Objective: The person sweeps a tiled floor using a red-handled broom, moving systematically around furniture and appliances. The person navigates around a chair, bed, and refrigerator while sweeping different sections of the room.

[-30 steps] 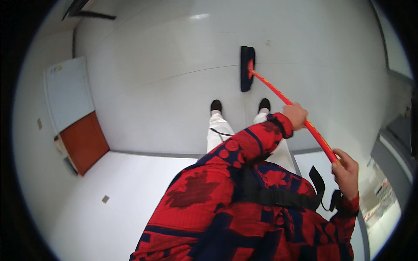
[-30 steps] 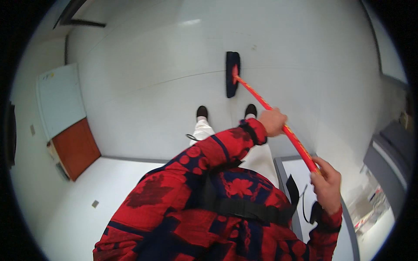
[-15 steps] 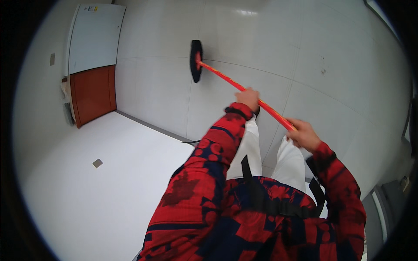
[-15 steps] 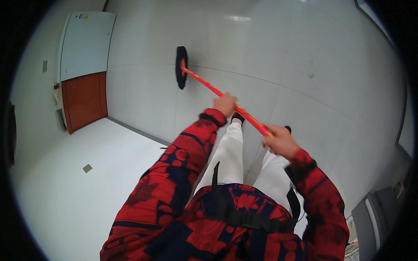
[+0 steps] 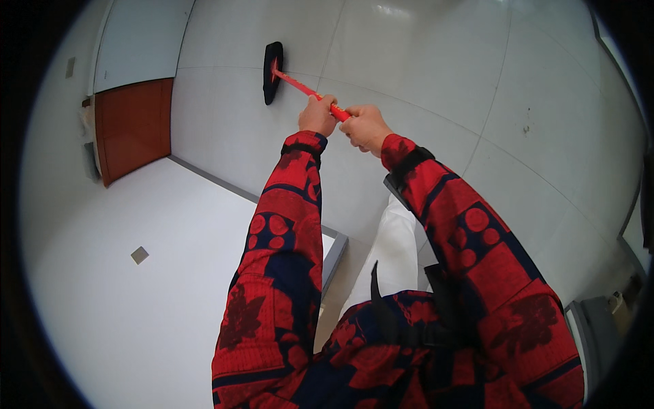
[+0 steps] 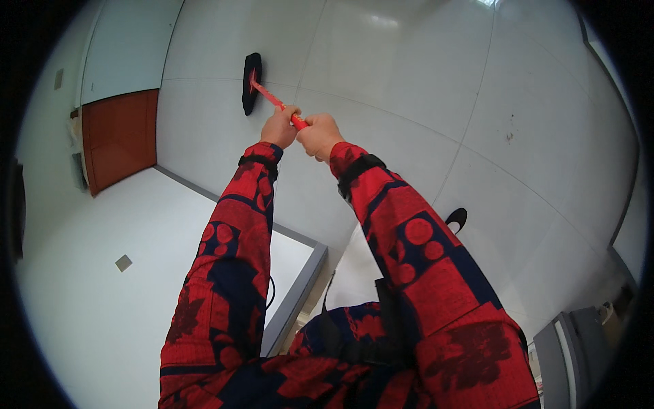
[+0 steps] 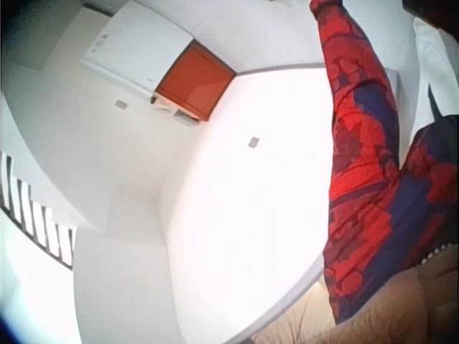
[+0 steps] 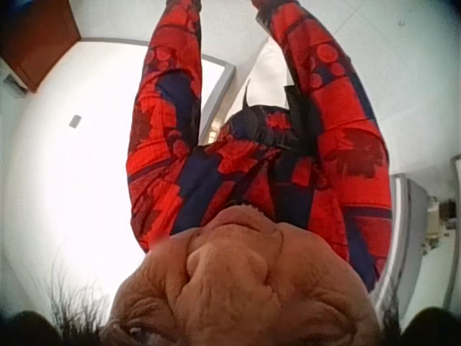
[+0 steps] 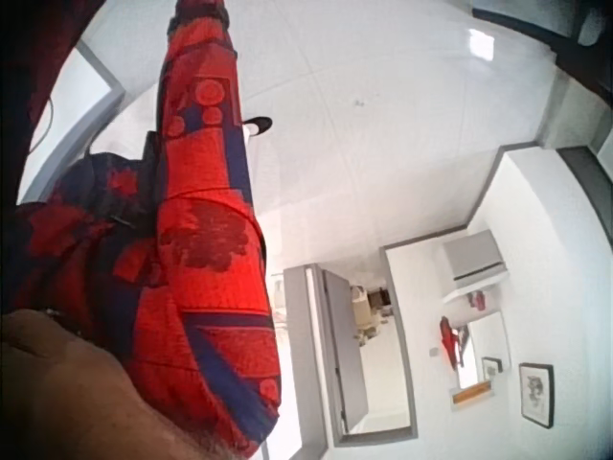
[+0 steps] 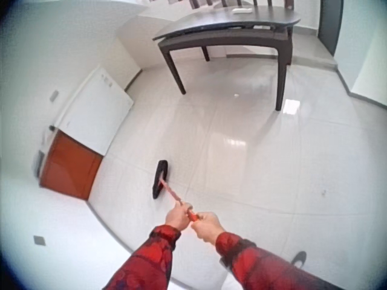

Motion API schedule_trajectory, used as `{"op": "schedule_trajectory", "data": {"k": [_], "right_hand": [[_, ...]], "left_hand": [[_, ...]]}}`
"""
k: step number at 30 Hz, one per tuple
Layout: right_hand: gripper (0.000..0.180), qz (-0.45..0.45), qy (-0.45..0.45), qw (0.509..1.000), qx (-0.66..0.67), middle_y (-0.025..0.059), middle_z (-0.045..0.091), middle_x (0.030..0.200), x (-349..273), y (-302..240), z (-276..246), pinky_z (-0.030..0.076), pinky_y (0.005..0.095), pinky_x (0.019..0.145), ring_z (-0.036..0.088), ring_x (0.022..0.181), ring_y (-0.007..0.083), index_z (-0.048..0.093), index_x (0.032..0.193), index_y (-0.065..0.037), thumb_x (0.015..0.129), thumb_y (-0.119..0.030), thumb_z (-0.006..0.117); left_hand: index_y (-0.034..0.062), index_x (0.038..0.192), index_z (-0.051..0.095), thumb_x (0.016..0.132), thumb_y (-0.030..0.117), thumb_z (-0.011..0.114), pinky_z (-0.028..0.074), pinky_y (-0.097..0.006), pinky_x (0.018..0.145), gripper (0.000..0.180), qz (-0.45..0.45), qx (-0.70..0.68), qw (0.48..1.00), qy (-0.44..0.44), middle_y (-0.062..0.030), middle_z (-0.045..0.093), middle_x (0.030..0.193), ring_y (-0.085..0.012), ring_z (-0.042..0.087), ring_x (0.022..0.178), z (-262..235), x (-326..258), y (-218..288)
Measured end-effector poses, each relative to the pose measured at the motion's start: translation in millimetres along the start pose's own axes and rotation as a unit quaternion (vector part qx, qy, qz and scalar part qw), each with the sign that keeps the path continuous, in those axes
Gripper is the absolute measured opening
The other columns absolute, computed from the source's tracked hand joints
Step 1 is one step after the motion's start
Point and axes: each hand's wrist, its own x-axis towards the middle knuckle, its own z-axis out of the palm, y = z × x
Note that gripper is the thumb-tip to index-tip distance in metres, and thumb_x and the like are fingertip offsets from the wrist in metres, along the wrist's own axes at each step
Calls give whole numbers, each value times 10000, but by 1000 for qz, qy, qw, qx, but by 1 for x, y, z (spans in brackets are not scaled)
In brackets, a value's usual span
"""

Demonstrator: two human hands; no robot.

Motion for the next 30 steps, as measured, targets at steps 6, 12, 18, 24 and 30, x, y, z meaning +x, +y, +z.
{"op": "schedule_trajectory", "data": {"k": [6,12,18,24,30], "right_hand": [[218,63,57,995,52,21,460,627,-46,21,-32,269,266,390,399,457,98,604,987,23,780,-23,553],[402,88,97,990,55,2,470,640,-163,75,-97,285,257,389,402,455,83,589,1198,7,799,-40,573],[282,9,202,978,-57,87,533,670,-304,130,-176,406,311,544,493,581,165,611,1008,27,753,-83,559],[261,-28,302,949,-86,148,526,674,-446,154,-263,433,332,595,506,608,205,609,1005,4,766,-81,547],[221,13,358,918,-168,186,534,644,-585,149,-350,440,362,562,536,565,299,604,1006,-18,794,-54,555]], "left_hand": [[161,1108,574,802,197,672,500,-483,768,323,0,37,998,-54,-224,487,1150,-448,593,904,30,-20,44],[53,1011,589,789,161,651,419,-496,878,255,12,-14,990,-139,-278,482,1138,-435,494,1087,77,-71,127],[13,953,596,767,136,654,457,-508,808,231,82,-1,977,-196,-343,467,1071,-467,521,959,131,-136,246],[17,928,624,742,143,678,500,-485,738,231,171,17,954,-244,-343,497,1016,-454,567,897,183,-193,397],[10,934,577,758,271,747,514,-504,664,358,249,-42,927,-277,-325,579,862,-478,602,764,231,-250,561]]}}
